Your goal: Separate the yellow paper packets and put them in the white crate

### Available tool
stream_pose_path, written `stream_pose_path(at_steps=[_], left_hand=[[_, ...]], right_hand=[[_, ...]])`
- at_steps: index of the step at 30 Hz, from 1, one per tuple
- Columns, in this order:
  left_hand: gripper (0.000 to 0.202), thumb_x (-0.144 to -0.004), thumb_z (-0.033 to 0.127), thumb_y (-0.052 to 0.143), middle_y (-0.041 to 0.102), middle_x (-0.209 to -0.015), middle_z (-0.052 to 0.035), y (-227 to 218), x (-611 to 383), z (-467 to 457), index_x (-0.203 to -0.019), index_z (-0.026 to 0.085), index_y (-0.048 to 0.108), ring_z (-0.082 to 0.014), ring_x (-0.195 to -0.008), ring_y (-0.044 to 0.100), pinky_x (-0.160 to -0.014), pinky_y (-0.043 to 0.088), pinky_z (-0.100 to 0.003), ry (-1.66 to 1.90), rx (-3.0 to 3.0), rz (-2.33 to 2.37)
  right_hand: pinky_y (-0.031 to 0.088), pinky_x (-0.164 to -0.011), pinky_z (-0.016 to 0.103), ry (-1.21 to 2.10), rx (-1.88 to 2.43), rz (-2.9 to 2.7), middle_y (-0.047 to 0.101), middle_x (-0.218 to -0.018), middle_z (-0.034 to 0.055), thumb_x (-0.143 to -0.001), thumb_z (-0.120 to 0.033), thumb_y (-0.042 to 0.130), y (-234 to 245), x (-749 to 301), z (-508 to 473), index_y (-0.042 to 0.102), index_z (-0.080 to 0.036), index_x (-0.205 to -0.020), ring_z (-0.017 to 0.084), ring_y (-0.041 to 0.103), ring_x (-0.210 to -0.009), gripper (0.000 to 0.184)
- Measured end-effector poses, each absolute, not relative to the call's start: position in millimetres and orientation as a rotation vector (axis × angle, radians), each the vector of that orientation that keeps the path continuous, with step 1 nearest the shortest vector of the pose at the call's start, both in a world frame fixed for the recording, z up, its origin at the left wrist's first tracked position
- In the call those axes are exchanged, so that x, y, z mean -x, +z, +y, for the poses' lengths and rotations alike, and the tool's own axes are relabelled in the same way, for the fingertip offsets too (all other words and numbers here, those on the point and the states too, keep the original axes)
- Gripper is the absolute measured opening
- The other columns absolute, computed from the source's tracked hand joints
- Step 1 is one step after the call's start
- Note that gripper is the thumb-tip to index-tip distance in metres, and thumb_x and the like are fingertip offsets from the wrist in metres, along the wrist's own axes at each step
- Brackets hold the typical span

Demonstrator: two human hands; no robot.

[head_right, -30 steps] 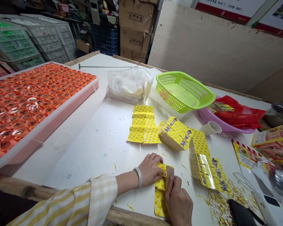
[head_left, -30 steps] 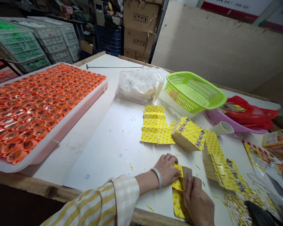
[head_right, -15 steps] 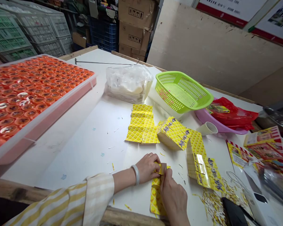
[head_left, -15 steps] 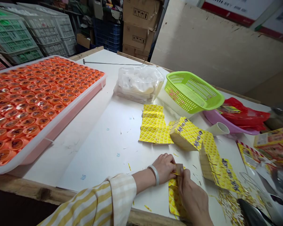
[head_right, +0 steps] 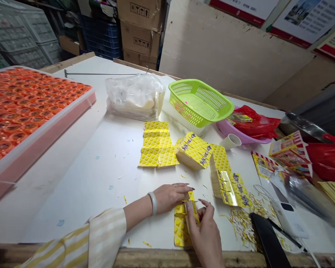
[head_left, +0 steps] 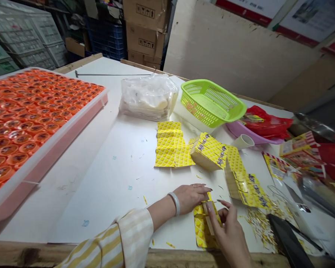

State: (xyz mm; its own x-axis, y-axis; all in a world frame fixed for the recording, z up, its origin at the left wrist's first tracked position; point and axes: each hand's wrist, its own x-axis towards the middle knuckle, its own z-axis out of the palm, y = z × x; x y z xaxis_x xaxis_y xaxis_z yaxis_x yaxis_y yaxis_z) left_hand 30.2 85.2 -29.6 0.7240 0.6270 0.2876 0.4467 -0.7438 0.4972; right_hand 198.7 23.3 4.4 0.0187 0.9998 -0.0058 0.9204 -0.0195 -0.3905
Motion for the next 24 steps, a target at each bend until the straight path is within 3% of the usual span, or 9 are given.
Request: stream_pose_path(at_steps=[5, 12, 19, 21, 24], left_hand=[[0.02, -0.085, 0.009, 0.047, 0.046, -0.139, -0.011, -26, -29, 79, -0.099, 0.01, 0.062, -0.0219, -0.131, 0.038, -0.11, 0.034, -0.031, 0.64, -2.476, 0.717], [0.014, -0.083, 0.007, 0.046, 0.044, -0.14, -0.0136, -26, -29, 78, -0.084, 0.014, 0.059, -0.0185, -0.132, 0.037, -0.11, 0.035, -0.031, 0.767, -2.266, 0.688], [0.024, -0.074, 0.007, 0.054, 0.042, -0.141, -0.0156, -24, -29, 76, -0.096, 0.014, 0.059, -0.0205, -0.132, 0.038, -0.109, 0.036, -0.034, 0.761, -2.108, 0.781], [0.028, -0.071, 0.013, 0.059, 0.037, -0.144, -0.0156, -22, -27, 74, -0.099, 0.014, 0.06, -0.0228, -0.13, 0.04, -0.108, 0.037, -0.035, 0.703, -2.112, 0.79], [0.033, -0.069, 0.019, 0.064, 0.038, -0.143, -0.0165, -19, -26, 72, -0.101, 0.014, 0.06, -0.0241, -0.131, 0.039, -0.108, 0.037, -0.035, 0.668, -2.124, 0.787]], right_hand=[[0.04, -0.059, 0.027, 0.584, 1.912, -1.909, 0.057, -0.07, 0.0016, -0.089, -0.054, 0.036, 2, -199, 7, 0.048, -0.022, -0.075, 0.018, 0.055, -0.065, 0.037], [0.037, -0.065, 0.03, 0.418, 1.921, -2.07, 0.057, -0.075, 0.0022, -0.092, -0.038, 0.035, 2, -195, 7, 0.051, -0.023, -0.078, 0.02, 0.053, -0.075, 0.025], [0.037, -0.06, 0.031, 0.316, 1.949, -2.132, 0.056, -0.072, 0.0034, -0.091, -0.034, 0.035, 4, -191, 8, 0.05, -0.023, -0.078, 0.021, 0.053, -0.072, 0.023], [0.04, -0.062, 0.031, 0.357, 1.897, -2.058, 0.057, -0.076, 0.0043, -0.092, -0.038, 0.036, 1, -192, 1, 0.051, -0.022, -0.084, 0.021, 0.054, -0.074, 0.023], [0.046, -0.066, 0.029, 0.585, 1.874, -1.753, 0.059, -0.085, 0.0048, -0.089, -0.045, 0.044, -4, -198, -17, 0.041, -0.02, -0.116, 0.019, 0.059, -0.078, 0.037]])
